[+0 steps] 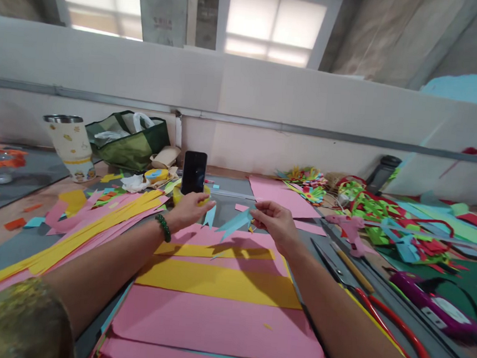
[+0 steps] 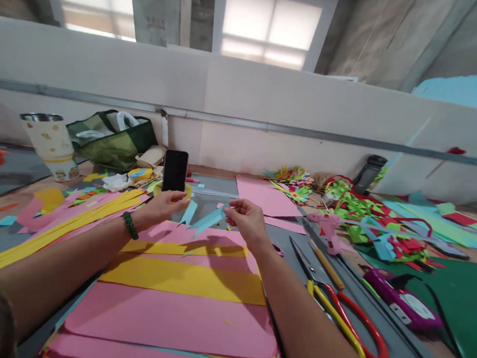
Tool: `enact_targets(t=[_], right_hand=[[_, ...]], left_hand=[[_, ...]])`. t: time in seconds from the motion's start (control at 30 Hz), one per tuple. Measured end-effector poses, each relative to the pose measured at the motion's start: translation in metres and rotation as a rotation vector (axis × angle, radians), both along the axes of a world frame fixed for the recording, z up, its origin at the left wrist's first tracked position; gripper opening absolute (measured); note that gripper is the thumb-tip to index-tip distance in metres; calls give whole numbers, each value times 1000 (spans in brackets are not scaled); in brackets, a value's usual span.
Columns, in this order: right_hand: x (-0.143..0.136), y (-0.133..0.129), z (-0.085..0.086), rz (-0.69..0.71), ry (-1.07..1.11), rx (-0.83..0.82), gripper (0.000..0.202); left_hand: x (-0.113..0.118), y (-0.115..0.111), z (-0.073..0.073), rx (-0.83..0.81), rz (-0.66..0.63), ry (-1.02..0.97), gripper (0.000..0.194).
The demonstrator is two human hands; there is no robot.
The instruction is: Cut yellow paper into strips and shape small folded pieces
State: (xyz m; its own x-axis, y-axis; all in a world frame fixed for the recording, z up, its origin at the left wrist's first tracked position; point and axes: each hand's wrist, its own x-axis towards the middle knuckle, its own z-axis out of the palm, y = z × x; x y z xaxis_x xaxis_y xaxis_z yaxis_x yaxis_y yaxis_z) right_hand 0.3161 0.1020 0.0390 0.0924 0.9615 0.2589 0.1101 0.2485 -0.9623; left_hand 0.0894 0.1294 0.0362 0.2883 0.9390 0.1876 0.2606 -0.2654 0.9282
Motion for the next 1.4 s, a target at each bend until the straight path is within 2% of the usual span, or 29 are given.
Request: enact_targets(t=[0.03, 0.1, 0.2, 0.27, 0.33, 0.4, 0.47, 0.57, 0.7, 0.77, 0.87, 0.93, 1.03, 1.1, 1.23, 1.33, 1.4], right_hand=[[-3, -3, 1, 6, -8, 11, 42], [-9, -9, 3, 18, -39, 38, 43], [-12, -14, 8, 14, -139, 70, 46], [-6, -12, 12, -37, -237, 82, 46], [7, -7, 15, -143, -364, 88, 42], [23, -1, 17, -274, -531, 65, 31], [35, 3, 14, -368, -719, -5, 19], [43, 6, 6, -406, -966, -164, 12], [42, 9, -5, -396, -1169, -328, 10], [42, 10, -7, -382, -1212, -382, 17], [44, 12, -7, -360, -1208, -419, 25], [48, 12, -5, -363, -1166, -405, 21], [56, 13, -1, -382, -1050, -329, 11], [58, 12, 5, -343, -942, -268, 13], [50, 6, 15, -72, -683, -179, 29], [38, -1, 19, 132, -519, -129, 39], [31, -4, 19, 225, -453, -122, 38]], left_hand=[[4, -4, 1, 29, -10, 13, 28], [13, -16, 4, 40, -109, 18, 32], [20, -29, 9, -58, -291, -26, 29], [18, -30, 12, -167, -273, -108, 25], [13, -25, 14, -235, -183, -199, 22], [8, -19, 14, -263, -121, -260, 20], [5, -16, 13, -297, -124, -257, 21], [6, -21, 10, -370, -243, -158, 24], [9, -31, 5, -285, -476, 164, 26], [9, -34, 2, -263, -543, 278, 25], [9, -36, 0, -292, -611, 369, 20], [10, -38, -2, -264, -625, 407, 16], [13, -41, -3, -191, -637, 446, 11], [14, -43, -3, -171, -644, 469, 10], [15, -45, 4, -132, -613, 464, 27], [15, -42, 9, -178, -483, 318, 43], [16, -36, 7, -114, -348, 195, 45]])
